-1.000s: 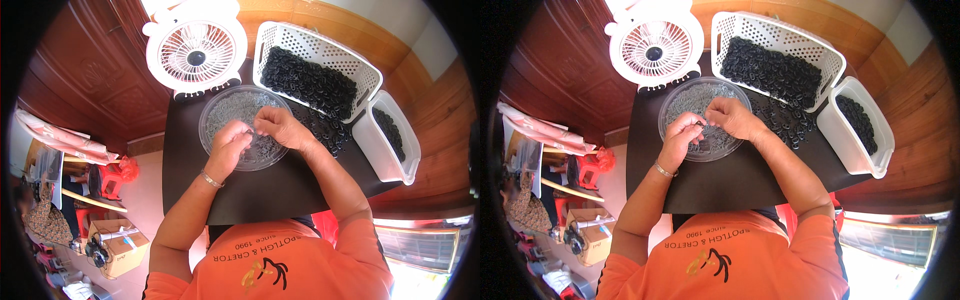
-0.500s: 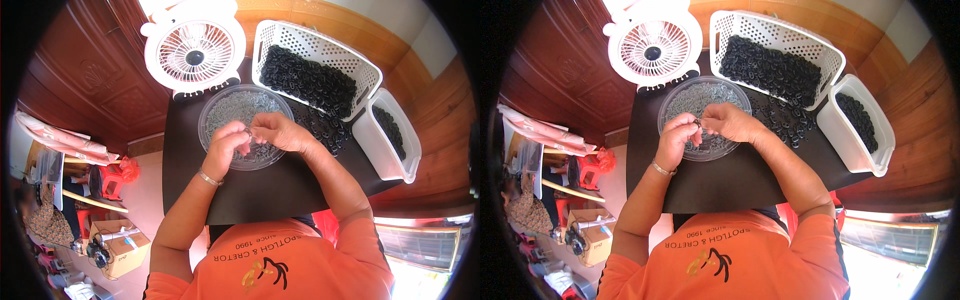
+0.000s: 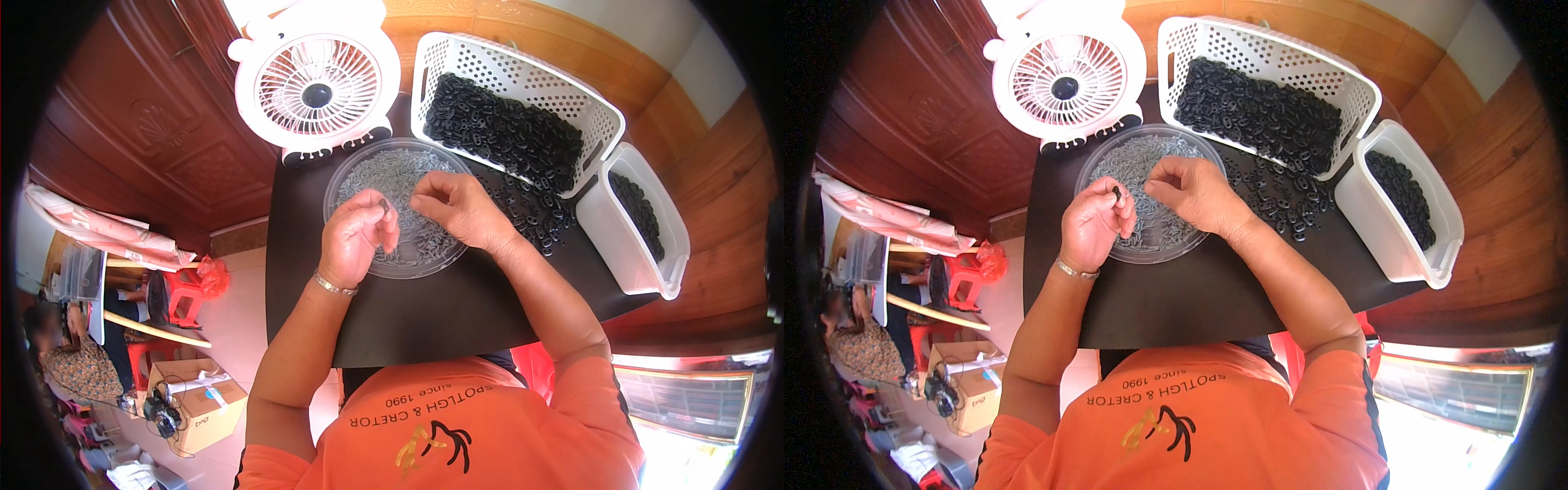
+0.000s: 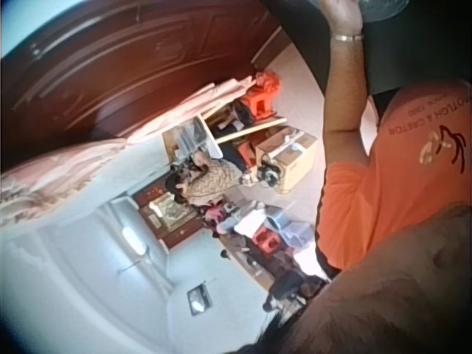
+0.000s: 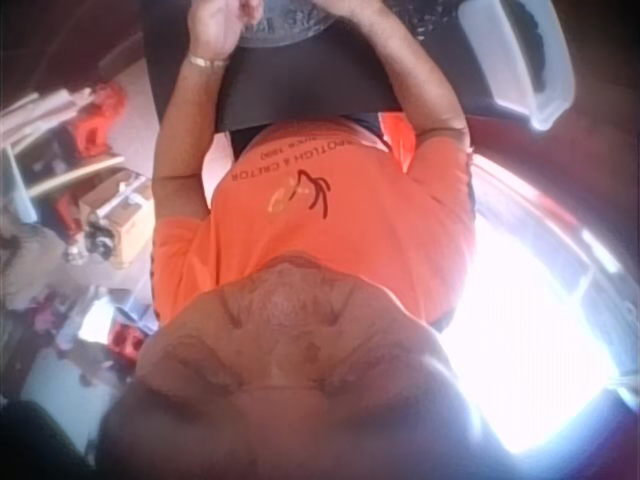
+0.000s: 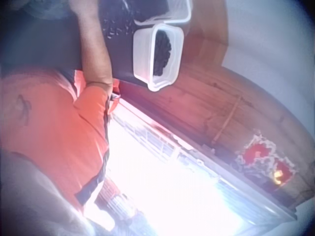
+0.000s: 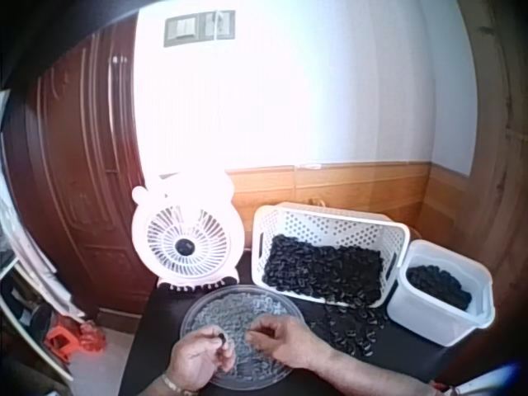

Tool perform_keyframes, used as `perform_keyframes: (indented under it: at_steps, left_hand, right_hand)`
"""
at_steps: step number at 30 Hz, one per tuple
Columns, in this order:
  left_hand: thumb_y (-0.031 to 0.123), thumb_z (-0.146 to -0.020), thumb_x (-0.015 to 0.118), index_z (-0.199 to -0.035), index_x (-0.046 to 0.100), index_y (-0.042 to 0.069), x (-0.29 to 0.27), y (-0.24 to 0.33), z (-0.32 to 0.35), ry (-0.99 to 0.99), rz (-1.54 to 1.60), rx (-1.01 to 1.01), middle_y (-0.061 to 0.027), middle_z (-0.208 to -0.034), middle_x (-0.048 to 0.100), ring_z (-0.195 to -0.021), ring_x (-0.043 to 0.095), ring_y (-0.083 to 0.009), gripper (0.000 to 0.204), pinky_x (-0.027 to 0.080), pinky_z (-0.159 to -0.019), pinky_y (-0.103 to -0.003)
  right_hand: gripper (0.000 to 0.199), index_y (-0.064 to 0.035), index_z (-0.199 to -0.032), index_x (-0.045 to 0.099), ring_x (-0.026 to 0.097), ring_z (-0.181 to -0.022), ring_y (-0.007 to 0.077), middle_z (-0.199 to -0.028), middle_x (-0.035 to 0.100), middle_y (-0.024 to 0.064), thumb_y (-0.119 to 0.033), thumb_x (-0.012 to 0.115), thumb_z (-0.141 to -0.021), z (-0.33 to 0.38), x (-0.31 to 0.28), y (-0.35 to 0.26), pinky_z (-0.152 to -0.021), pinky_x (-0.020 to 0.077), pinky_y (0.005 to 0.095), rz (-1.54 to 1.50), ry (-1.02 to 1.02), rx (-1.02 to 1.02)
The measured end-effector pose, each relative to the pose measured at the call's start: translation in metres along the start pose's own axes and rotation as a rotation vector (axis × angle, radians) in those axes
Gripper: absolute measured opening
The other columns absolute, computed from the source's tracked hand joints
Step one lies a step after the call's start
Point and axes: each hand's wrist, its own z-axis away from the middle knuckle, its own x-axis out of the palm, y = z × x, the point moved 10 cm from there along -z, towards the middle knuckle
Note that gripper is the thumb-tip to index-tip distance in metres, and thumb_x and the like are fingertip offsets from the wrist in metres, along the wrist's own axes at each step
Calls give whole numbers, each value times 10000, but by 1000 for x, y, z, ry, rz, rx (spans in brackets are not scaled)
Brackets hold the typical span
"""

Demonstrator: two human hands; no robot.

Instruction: The person assembles plastic parts by picking clips and pins from trays and joining them together by hand.

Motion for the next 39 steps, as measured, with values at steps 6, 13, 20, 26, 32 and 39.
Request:
perform_keyframes:
  at_steps: [6,13,20,26,32,39]
  left_hand:
    - [193,-876,502,-833,504,39,1,-4,1,11,-107,-14,-70,-726,535,-597,531,-178,160,411,-540,-271]
    - [177,-859,510,-835,547,35,7,-3,2,44,-177,-13,-60,-699,564,-603,538,-147,149,425,-557,-261]
    - [183,-876,502,-814,512,47,-1,0,4,92,-377,15,-34,-627,514,-524,482,-119,149,385,-489,-238]
    - [190,-886,496,-797,514,44,1,9,9,157,-558,85,-14,-613,498,-523,460,-89,171,366,-486,-224]
    - [190,-895,502,-798,519,43,2,10,9,170,-557,103,-9,-615,503,-527,460,-78,177,367,-487,-214]
    - [181,-896,502,-806,521,40,2,9,9,165,-568,114,-7,-616,503,-531,464,-77,169,375,-491,-214]
  right_hand:
    - [77,12,-898,656,625,-761,106,-801,644,53,-31,666,-834,6,16,-22,-701,500,254,-272,-19,-208]
    - [85,-6,-878,628,650,-712,195,-748,630,91,-88,616,-856,8,14,-20,-658,506,307,83,73,-226]
    - [168,-11,-837,544,538,-640,160,-691,564,68,-154,533,-924,5,3,-16,-621,460,291,-9,48,-162]
    - [114,-5,-876,552,504,-720,83,-760,560,20,-101,532,-934,4,14,-12,-683,446,241,-169,-31,-121]
    - [89,3,-923,595,533,-782,85,-821,591,27,-81,569,-911,5,14,-13,-735,455,244,-142,-41,-133]
    - [104,9,-917,611,542,-789,85,-821,610,28,-92,600,-896,7,12,-18,-743,457,252,-25,-24,-104]
